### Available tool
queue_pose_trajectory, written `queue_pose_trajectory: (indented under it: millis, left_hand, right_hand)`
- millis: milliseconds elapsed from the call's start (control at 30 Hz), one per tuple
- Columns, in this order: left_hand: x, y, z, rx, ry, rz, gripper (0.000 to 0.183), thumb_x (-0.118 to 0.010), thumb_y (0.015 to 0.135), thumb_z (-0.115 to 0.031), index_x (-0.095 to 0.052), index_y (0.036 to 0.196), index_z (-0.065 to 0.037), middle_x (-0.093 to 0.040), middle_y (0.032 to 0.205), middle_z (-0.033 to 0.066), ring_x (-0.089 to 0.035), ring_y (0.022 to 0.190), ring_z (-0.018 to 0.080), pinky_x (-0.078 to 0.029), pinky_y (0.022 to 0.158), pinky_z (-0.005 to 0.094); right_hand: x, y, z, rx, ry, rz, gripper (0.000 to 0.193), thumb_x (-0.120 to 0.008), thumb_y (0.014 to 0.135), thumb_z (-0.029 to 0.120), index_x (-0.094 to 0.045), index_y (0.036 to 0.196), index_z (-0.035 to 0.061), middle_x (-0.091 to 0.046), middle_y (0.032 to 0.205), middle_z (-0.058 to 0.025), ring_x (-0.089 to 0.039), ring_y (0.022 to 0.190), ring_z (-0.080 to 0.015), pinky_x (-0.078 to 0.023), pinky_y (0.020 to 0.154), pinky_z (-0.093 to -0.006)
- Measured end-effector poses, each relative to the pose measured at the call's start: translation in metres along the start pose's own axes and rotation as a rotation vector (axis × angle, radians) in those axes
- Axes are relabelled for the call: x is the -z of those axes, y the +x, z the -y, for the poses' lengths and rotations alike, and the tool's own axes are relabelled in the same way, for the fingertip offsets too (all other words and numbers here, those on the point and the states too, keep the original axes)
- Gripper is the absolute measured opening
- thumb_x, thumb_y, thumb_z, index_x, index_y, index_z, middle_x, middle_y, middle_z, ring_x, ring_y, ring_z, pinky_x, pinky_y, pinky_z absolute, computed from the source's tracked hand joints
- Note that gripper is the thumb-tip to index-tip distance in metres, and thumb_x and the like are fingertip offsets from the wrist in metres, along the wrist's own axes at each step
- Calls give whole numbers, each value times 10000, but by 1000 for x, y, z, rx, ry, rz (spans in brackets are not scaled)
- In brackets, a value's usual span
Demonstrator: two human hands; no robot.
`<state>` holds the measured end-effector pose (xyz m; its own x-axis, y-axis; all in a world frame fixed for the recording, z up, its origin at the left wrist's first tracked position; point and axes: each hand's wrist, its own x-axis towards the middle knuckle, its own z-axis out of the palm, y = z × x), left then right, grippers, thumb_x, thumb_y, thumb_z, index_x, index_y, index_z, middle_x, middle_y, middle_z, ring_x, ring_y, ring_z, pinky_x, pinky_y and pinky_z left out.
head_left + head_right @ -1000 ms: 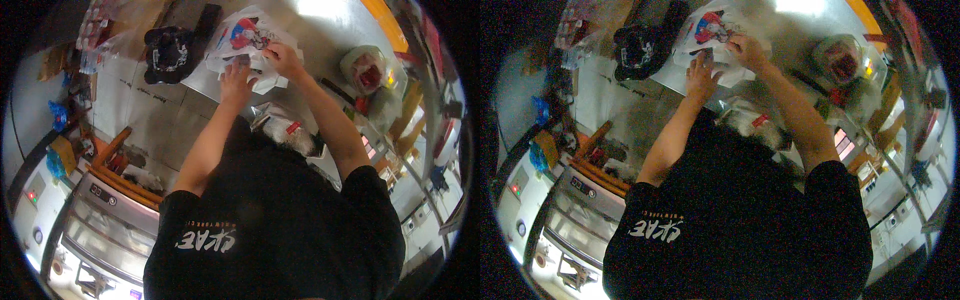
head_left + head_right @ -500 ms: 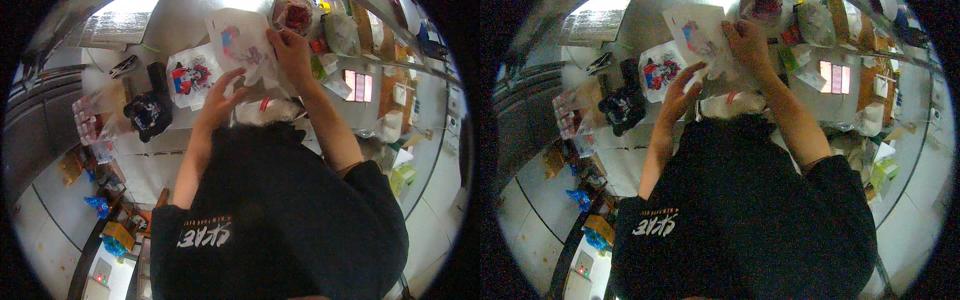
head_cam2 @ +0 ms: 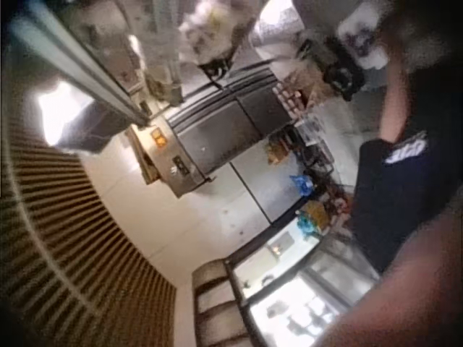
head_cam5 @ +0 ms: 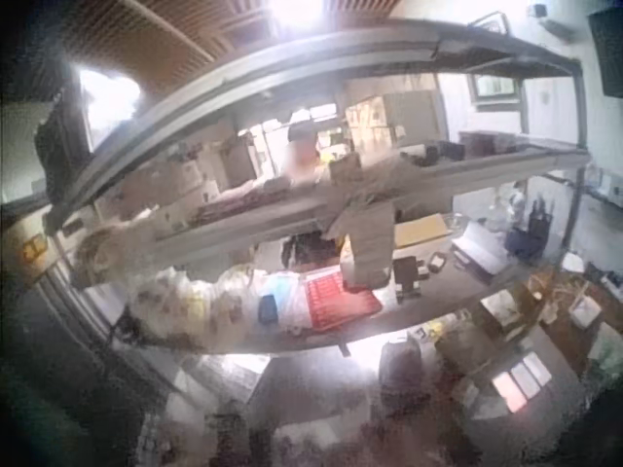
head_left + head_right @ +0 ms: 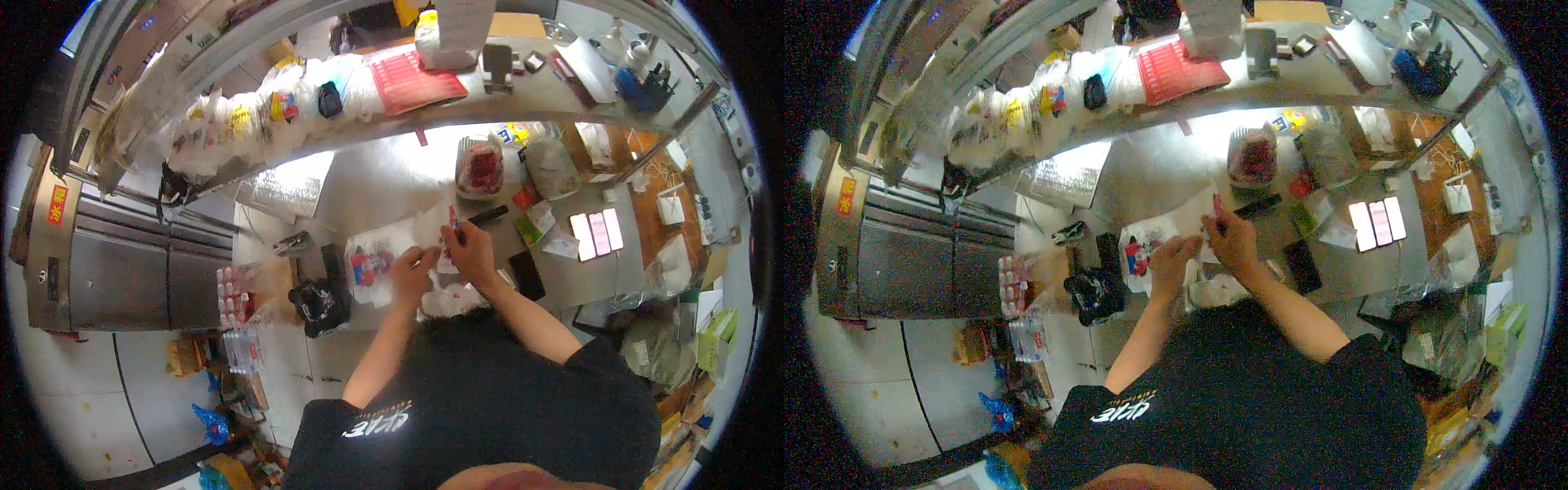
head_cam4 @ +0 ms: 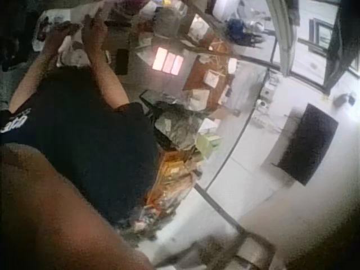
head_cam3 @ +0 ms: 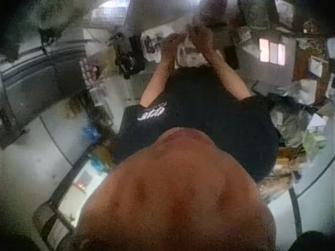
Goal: The person assembles a burger by placing lettuce, tomato, and cheese on a bun, then wraps it in paper. They also scoop fried items into containers, place them in bags, and attach receipts to the packages.
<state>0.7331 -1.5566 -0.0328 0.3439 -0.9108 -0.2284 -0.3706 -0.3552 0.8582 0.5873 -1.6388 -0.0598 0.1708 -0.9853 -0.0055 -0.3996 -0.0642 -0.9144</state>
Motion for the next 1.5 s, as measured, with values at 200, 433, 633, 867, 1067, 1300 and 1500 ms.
queue_pose_trajectory:
  millis: [200, 433, 633, 867, 1067, 1300, 1500]
  left_hand:
    - [-8, -10, 11, 71, -105, -33, 344, -747, 940, -351, -772, 913, -9, -766, 853, 127, -681, 755, 213, -511, 733, 366]
    - [-32, 2, 38, 106, -458, 75, 287, -809, 927, -267, -718, 862, -3, -756, 832, 82, -707, 777, 174, -547, 725, 316]
    - [16, -13, 49, -271, 322, -138, 261, -765, 933, -288, -684, 904, -42, -727, 715, 63, -723, 680, 233, -550, 643, 406]
    - [-4, -16, 7, -451, 90, -6, 497, -810, 851, -194, -579, 1281, -101, -561, 1377, 194, -520, 1301, 434, -476, 1062, 506]
    - [-45, 25, 7, -421, 466, -67, 224, -743, 914, -272, -664, 1052, -115, -731, 966, 165, -700, 927, 425, -545, 798, 547]
    - [-20, 41, 31, -462, 524, 145, 277, -716, 924, -272, -730, 1123, -79, -753, 1022, 185, -722, 933, 412, -561, 835, 522]
    - [-28, 62, 27, -459, 732, 332, 325, -709, 893, -184, -748, 1196, -77, -761, 1034, 202, -724, 1019, 372, -562, 901, 479]
  right_hand:
    - [22, -22, -16, 140, 97, 339, 295, -817, 919, 292, -738, 971, 13, -747, 802, -146, -712, 677, -209, -565, 619, -369]
    - [25, -24, -56, -63, 198, 498, 185, -762, 965, 151, -729, 934, -28, -731, 846, -61, -658, 779, -102, -528, 697, -296]
    - [83, 17, -97, -561, 1158, 221, 191, -676, 966, 214, -695, 978, 24, -746, 911, -115, -721, 809, -245, -597, 806, -403]
    - [38, 7, -35, -267, 581, 315, 383, -723, 943, 363, -626, 1149, 55, -689, 1105, -139, -679, 987, -308, -562, 841, -463]
    - [63, 12, -5, 336, -135, 309, 312, -730, 935, 253, -616, 1118, 27, -719, 1015, -218, -704, 967, -409, -547, 822, -452]
    - [127, 28, -38, 158, -793, 447, 229, -650, 850, 154, -694, 1052, 56, -748, 1045, -183, -720, 1008, -411, -579, 855, -519]
    - [107, 17, 0, 370, -740, 524, 171, -663, 800, 121, -724, 934, 35, -737, 891, -204, -721, 913, -408, -562, 832, -516]
